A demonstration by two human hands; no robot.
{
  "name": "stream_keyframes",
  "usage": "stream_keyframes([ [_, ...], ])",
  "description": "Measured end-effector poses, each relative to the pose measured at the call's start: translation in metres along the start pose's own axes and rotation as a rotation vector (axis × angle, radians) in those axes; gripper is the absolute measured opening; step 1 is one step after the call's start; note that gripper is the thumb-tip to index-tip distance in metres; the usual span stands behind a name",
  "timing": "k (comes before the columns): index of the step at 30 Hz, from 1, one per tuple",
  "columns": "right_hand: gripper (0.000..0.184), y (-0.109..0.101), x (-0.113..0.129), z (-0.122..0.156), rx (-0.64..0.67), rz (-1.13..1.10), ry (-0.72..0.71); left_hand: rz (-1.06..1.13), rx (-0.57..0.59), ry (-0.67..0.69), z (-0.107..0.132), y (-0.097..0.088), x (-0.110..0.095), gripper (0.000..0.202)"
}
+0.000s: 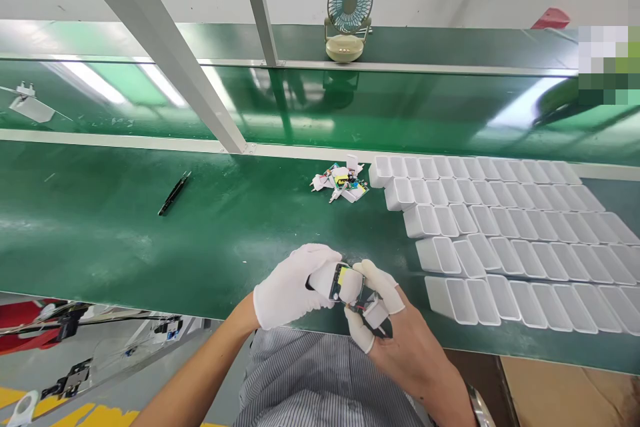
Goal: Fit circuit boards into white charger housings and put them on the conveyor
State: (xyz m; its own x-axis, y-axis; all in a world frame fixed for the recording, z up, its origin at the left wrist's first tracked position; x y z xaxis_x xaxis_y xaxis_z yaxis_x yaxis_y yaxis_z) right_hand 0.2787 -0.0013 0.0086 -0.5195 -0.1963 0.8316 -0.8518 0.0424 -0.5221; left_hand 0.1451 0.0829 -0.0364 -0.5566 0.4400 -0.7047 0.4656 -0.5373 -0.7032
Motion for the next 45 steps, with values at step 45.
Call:
stream_keyframes([
  [45,0.07,-0.006,-0.006,-0.009,0.041,-0.047,-0.023,0.077,-0.028,0.031,0.0,0.003,0.005,0.065],
])
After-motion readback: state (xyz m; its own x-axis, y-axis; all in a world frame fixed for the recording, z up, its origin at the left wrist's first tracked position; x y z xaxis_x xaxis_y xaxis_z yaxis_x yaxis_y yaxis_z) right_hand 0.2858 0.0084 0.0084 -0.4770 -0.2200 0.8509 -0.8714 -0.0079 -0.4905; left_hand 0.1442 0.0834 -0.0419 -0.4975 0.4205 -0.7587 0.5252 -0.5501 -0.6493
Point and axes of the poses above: each hand's wrist, its own z-axis away from the middle knuckle, its own y-axis out of the palm, x = y × z, the point moved 10 cm from there along -z, towards the middle knuckle, and after that the axes turned 12 degrees about -z, right-handed, at the moved point
